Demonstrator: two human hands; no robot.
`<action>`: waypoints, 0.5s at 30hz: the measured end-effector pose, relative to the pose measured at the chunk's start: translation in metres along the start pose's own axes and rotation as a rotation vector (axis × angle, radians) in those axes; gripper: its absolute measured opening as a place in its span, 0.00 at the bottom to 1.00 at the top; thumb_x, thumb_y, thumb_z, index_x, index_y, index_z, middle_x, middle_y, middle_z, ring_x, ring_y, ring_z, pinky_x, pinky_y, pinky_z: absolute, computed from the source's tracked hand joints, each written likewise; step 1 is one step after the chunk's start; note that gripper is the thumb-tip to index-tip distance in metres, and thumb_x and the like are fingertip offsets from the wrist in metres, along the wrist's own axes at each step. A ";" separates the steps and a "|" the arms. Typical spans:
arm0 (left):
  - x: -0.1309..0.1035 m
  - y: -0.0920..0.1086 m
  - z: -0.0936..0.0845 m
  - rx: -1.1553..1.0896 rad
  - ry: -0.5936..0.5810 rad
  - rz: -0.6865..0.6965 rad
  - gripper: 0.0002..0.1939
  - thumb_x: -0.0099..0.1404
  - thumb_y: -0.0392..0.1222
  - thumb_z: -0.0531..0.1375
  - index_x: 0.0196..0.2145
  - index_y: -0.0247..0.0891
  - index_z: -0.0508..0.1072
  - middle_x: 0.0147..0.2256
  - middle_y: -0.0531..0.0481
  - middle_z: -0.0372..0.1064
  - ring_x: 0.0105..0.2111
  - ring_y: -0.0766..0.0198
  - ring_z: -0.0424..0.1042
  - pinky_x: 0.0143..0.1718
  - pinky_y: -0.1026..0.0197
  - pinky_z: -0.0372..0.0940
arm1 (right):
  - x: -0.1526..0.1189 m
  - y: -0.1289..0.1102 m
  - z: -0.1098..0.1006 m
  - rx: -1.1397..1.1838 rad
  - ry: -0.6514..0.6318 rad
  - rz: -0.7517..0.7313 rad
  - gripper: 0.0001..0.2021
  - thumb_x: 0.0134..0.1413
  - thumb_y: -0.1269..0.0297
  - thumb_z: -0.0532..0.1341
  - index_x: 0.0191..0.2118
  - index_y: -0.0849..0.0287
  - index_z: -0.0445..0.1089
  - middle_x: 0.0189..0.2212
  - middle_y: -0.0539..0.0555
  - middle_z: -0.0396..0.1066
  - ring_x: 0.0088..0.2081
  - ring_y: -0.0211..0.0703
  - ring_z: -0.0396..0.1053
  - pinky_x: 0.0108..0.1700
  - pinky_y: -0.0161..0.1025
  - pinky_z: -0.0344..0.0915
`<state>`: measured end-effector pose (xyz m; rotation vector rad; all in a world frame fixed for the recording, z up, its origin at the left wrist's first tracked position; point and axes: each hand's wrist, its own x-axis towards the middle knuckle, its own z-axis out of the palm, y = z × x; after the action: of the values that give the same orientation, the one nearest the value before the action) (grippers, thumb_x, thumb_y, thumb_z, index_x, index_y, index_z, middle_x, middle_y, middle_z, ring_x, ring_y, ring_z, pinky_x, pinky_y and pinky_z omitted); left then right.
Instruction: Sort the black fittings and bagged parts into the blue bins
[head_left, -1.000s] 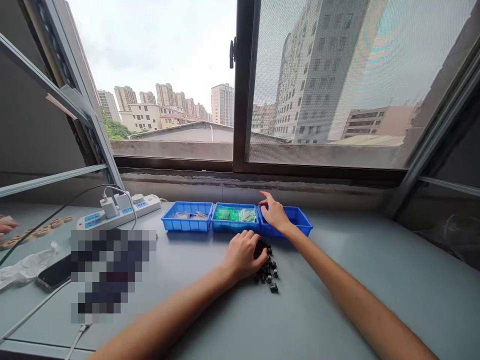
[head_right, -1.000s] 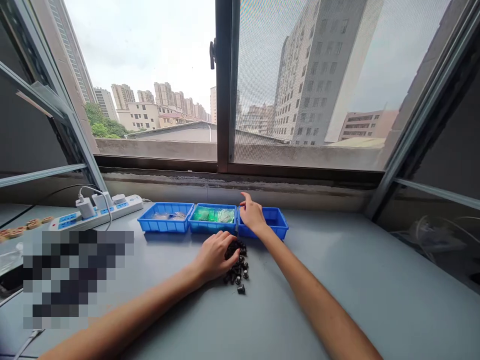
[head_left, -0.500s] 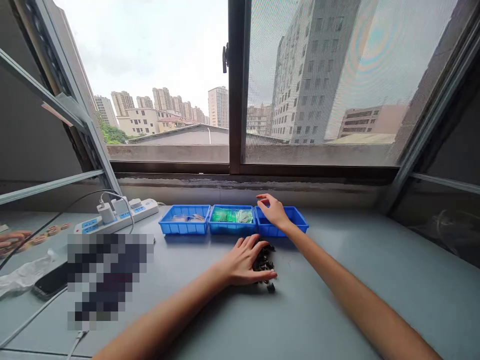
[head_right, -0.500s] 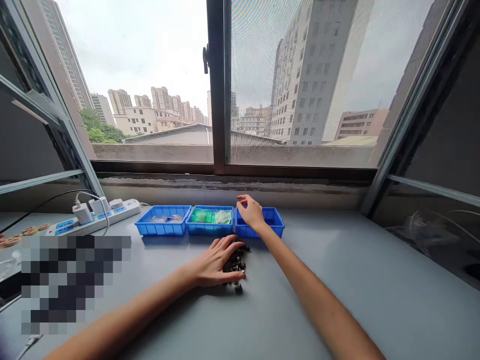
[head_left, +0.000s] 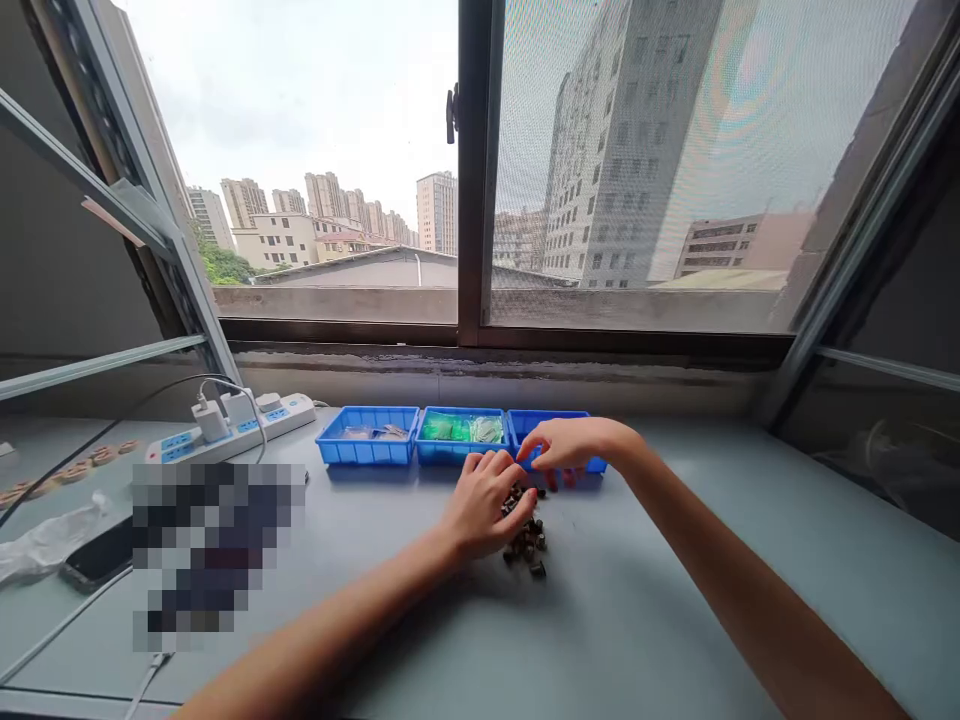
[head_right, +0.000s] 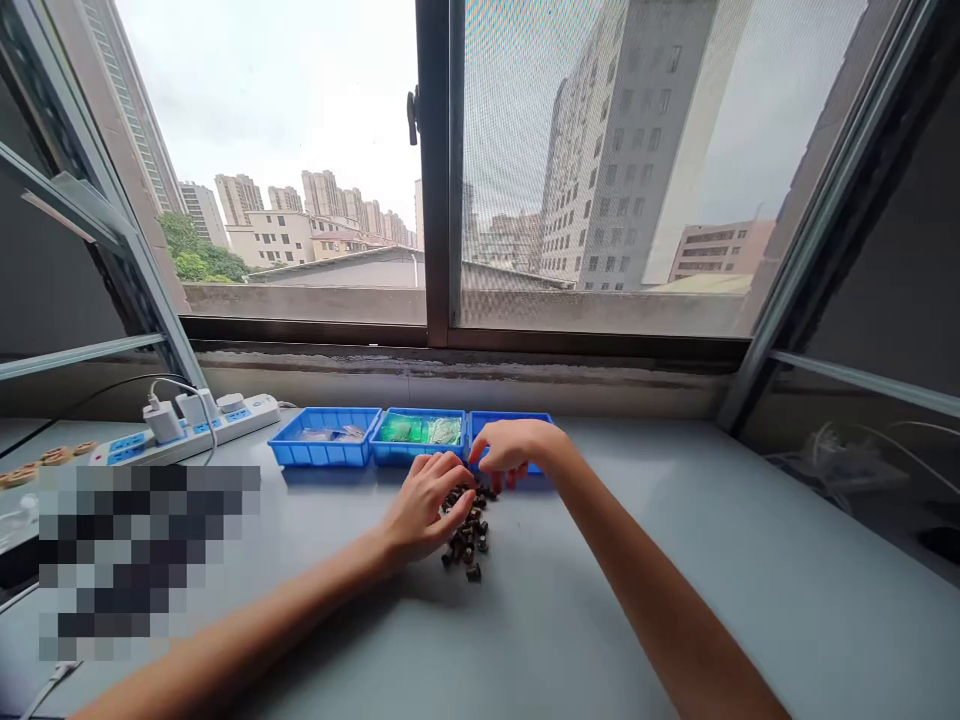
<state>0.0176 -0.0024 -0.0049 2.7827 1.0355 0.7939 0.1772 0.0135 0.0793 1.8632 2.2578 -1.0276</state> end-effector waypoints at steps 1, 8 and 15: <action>0.001 -0.001 -0.002 0.038 0.037 -0.049 0.13 0.65 0.43 0.47 0.30 0.39 0.69 0.35 0.48 0.68 0.38 0.60 0.65 0.44 0.54 0.57 | 0.000 -0.002 0.004 0.012 -0.056 0.034 0.23 0.43 0.75 0.56 0.49 0.58 0.69 0.15 0.46 0.69 0.18 0.36 0.67 0.25 0.33 0.64; 0.005 -0.013 -0.003 0.163 0.168 -0.332 0.16 0.64 0.39 0.49 0.21 0.37 0.68 0.30 0.49 0.68 0.34 0.62 0.66 0.36 0.59 0.56 | 0.010 -0.015 0.030 -0.067 -0.082 0.109 0.23 0.42 0.78 0.56 0.49 0.65 0.64 0.11 0.45 0.65 0.14 0.36 0.64 0.20 0.32 0.64; 0.004 -0.014 0.000 0.186 0.075 -0.320 0.20 0.63 0.43 0.49 0.16 0.37 0.68 0.20 0.51 0.66 0.25 0.65 0.63 0.29 0.63 0.53 | 0.015 -0.020 0.035 -0.182 -0.012 0.129 0.15 0.48 0.79 0.52 0.43 0.66 0.66 0.11 0.44 0.60 0.14 0.36 0.63 0.20 0.32 0.63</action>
<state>0.0119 0.0105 -0.0067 2.6400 1.5916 0.7988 0.1427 0.0076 0.0552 1.8919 2.1126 -0.7849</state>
